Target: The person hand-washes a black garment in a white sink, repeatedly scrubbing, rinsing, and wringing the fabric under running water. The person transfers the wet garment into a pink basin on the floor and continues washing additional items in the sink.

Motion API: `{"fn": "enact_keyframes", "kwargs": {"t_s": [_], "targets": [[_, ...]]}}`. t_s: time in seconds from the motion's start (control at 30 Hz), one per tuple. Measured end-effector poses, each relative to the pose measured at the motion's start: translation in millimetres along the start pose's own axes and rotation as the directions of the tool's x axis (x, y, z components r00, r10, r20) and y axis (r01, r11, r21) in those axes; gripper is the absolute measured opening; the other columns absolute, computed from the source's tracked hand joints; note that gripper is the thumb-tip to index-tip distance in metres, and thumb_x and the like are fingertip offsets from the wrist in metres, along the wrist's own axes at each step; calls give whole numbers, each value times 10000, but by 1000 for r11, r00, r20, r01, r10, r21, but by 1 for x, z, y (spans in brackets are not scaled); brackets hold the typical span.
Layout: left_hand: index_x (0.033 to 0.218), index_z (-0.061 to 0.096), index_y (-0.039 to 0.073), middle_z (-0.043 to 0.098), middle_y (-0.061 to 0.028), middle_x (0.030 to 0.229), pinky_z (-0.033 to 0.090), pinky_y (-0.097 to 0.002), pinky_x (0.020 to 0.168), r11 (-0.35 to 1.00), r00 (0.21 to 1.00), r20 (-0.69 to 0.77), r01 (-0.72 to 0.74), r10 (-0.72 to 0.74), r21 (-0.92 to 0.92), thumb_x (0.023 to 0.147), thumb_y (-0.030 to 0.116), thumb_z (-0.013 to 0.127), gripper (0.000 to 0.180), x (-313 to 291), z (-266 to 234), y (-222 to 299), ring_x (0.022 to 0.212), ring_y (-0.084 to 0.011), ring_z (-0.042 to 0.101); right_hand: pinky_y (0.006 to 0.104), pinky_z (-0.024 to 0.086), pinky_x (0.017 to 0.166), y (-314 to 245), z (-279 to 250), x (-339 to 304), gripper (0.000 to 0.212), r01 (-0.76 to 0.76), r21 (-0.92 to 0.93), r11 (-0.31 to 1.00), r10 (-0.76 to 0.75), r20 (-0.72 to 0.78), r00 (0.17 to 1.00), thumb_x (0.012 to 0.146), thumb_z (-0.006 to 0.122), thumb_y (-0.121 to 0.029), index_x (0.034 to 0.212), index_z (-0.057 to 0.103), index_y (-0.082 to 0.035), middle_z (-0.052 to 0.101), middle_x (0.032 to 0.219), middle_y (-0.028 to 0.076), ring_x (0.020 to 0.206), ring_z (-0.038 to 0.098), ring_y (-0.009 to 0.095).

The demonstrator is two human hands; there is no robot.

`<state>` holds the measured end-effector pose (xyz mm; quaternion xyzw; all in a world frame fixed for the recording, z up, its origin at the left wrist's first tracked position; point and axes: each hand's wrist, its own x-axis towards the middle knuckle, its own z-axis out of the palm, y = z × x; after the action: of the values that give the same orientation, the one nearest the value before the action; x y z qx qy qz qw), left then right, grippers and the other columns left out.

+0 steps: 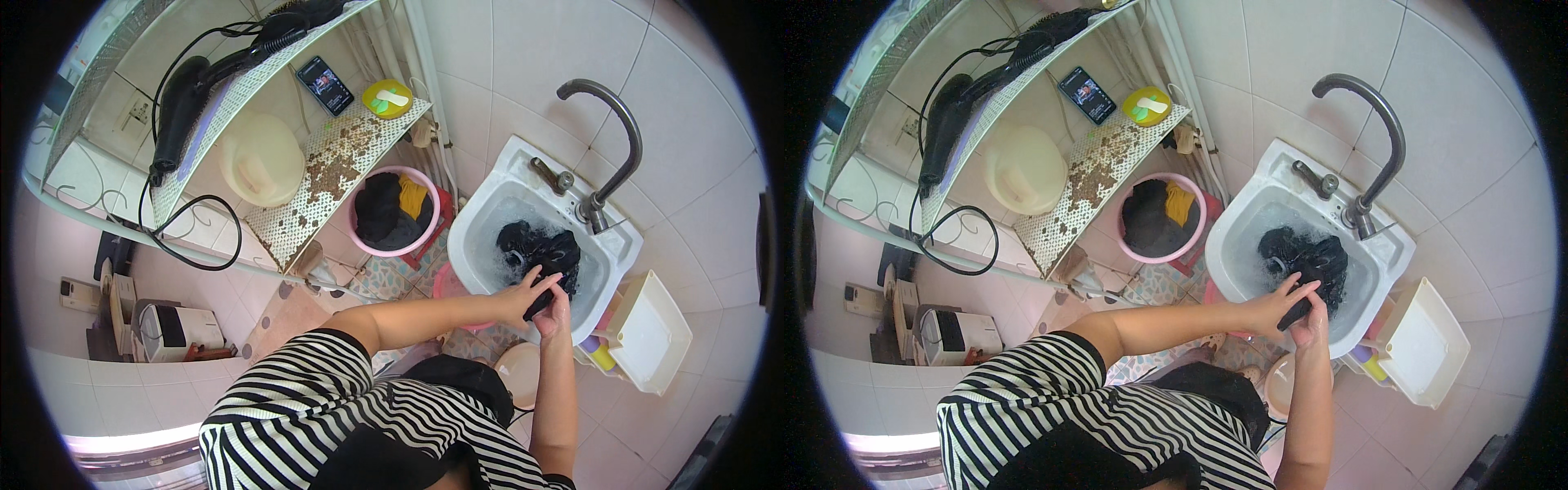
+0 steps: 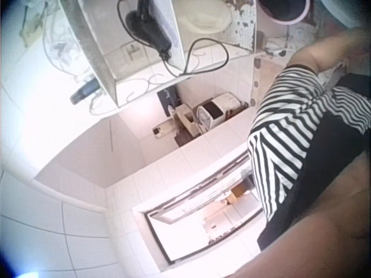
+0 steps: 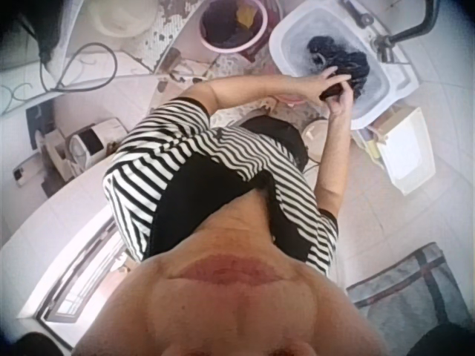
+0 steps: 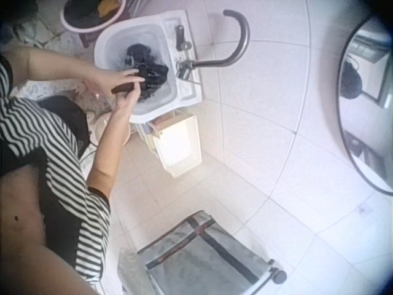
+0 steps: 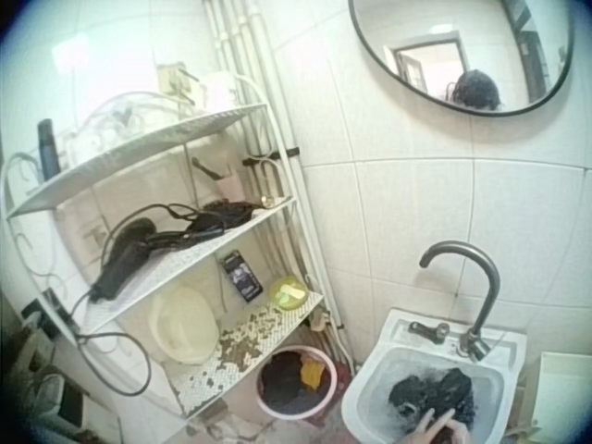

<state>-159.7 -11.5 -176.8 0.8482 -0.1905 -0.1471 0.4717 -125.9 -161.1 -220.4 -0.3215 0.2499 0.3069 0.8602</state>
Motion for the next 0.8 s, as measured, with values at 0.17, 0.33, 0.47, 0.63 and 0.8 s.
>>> {"fn": "enact_keyframes", "kwargs": {"t_s": [0.17, 0.33, 0.47, 0.63, 0.8], "targets": [[1387, 275, 140, 507, -251, 1143, 461, -442, 857, 998, 927, -369, -61, 69, 33, 654, 129, 708, 851, 16, -15, 5, 994, -419, 557, 272, 379, 891, -30, -8, -15, 373, 117, -148, 982, -61, 339, 939, 869, 575, -323, 1167, 552, -100, 605, 1112, 25, 1077, 534, 148], [1054, 606, 9, 630, -176, 1000, 485, -370, 812, 973, 805, -548, -206, 228, 102, 706, 218, 748, 431, 37, -59, 29, 917, -313, 617, 338, 286, 1032, -41, 27, -70, 665, 423, -615, 666, -406, 177, 897, 835, 644, -334, 1378, 369, -68, 442, 1354, 128, 1238, 422, 211], [970, 615, 1, 636, -116, 918, 484, -313, 780, 889, 639, -631, -411, 440, 204, 694, 182, 793, 375, 52, -100, 95, 852, -188, 617, 398, 281, 1060, -19, -17, -78, 1019, 384, -847, 369, -604, 95, 791, 656, 814, -297, 1436, 209, -46, 359, 1376, 257, 1289, 354, 321], [1101, 572, 11, 649, -113, 975, 494, -326, 793, 762, 481, -612, -538, 628, 360, 738, 170, 767, 442, 69, -142, 169, 896, -152, 602, 481, 218, 1074, 6, -23, -75, 1290, 373, -919, -128, -733, 341, 589, 503, 872, -351, 1451, 52, -46, 188, 1430, 309, 1346, 201, 411], [877, 623, 2, 613, 1, 763, 437, -220, 639, 490, 248, -737, -863, 628, 127, 827, 186, 701, 207, 75, -152, 256, 679, -62, 529, 504, 176, 1073, -17, 43, -66, 1311, 239, -944, -228, -797, 322, 511, 487, 864, -443, 1435, 74, -2, 127, 1468, 258, 1351, 186, 400]]}}
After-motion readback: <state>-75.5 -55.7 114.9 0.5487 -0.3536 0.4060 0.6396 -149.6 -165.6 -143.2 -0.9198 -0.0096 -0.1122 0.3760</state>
